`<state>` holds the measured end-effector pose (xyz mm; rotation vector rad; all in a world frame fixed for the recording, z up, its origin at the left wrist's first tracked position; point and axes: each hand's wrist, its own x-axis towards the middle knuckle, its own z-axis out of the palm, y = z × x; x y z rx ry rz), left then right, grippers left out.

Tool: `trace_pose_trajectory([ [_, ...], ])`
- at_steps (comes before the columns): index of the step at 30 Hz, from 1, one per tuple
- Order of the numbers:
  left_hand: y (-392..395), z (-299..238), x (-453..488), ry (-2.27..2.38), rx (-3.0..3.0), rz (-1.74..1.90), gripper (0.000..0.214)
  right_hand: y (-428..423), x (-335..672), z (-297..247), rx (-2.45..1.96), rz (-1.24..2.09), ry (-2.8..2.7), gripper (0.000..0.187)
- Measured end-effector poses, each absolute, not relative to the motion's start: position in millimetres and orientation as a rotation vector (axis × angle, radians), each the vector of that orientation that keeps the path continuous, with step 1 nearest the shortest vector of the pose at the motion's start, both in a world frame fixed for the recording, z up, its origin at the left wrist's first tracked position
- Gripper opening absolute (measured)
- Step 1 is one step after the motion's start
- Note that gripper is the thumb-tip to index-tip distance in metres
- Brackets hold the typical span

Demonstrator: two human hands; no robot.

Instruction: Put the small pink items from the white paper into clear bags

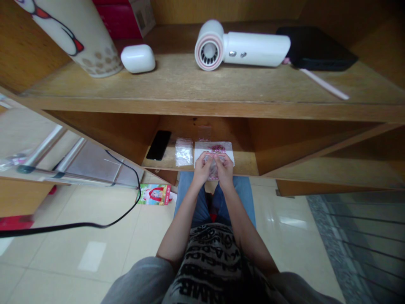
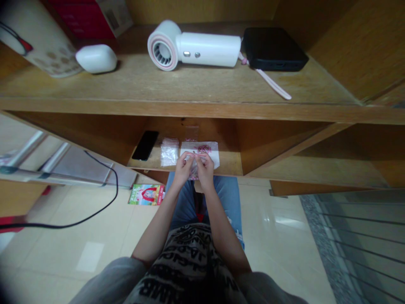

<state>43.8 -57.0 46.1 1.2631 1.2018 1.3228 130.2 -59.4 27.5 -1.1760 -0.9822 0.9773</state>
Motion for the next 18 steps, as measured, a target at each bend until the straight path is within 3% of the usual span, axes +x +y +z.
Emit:
trace_pose_trajectory([
  [14, -58.9, 41.1, 45.0, 1.203, 1.302, 1.295, 0.025, -59.9, 133.9, 27.3, -1.210, 0.898, -1.046, 0.025],
  [18, -57.0, 40.6, 42.1, 1.251, 1.214, 1.352, 0.030, -59.7, 134.2, 26.5, -1.226, 1.074, -0.973, 0.032],
])
